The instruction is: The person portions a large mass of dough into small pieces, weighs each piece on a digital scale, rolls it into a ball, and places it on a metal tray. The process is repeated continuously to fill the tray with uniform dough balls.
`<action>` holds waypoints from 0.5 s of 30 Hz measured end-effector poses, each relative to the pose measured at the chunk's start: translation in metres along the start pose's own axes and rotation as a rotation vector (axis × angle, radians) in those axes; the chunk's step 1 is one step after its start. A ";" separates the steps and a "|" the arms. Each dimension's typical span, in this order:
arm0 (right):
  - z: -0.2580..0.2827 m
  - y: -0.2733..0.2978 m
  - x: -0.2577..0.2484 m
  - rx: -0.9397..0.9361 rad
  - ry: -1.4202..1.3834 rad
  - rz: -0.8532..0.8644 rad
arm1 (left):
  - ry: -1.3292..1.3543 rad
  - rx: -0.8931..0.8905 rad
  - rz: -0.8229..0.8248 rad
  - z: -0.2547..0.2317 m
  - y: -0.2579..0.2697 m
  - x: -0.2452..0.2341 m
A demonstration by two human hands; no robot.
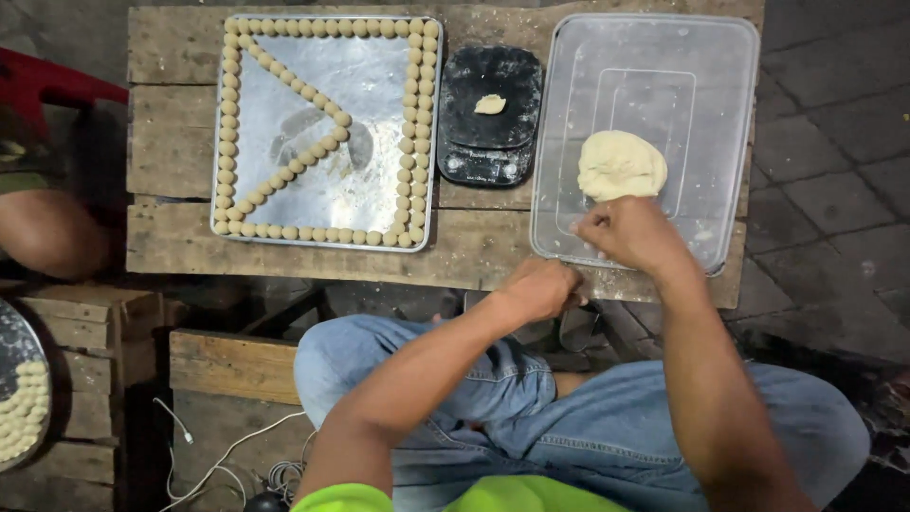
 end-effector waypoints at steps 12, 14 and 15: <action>-0.003 -0.012 0.021 0.008 0.109 0.095 | -0.080 -0.073 -0.008 0.019 -0.007 -0.017; -0.007 -0.014 0.025 0.013 0.101 0.091 | -0.009 -0.111 -0.031 0.017 0.003 -0.047; -0.009 -0.014 0.026 0.018 0.092 0.088 | 0.062 -0.149 -0.052 0.017 0.009 -0.062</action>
Point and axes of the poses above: each hand's wrist, its own y-axis away from the middle knuckle, its own x-axis out of the palm, z = x × y, the point moved 5 cm from there along -y, towards the middle knuckle, and after that the axes turned 7 degrees about z, right-handed, at the moved point
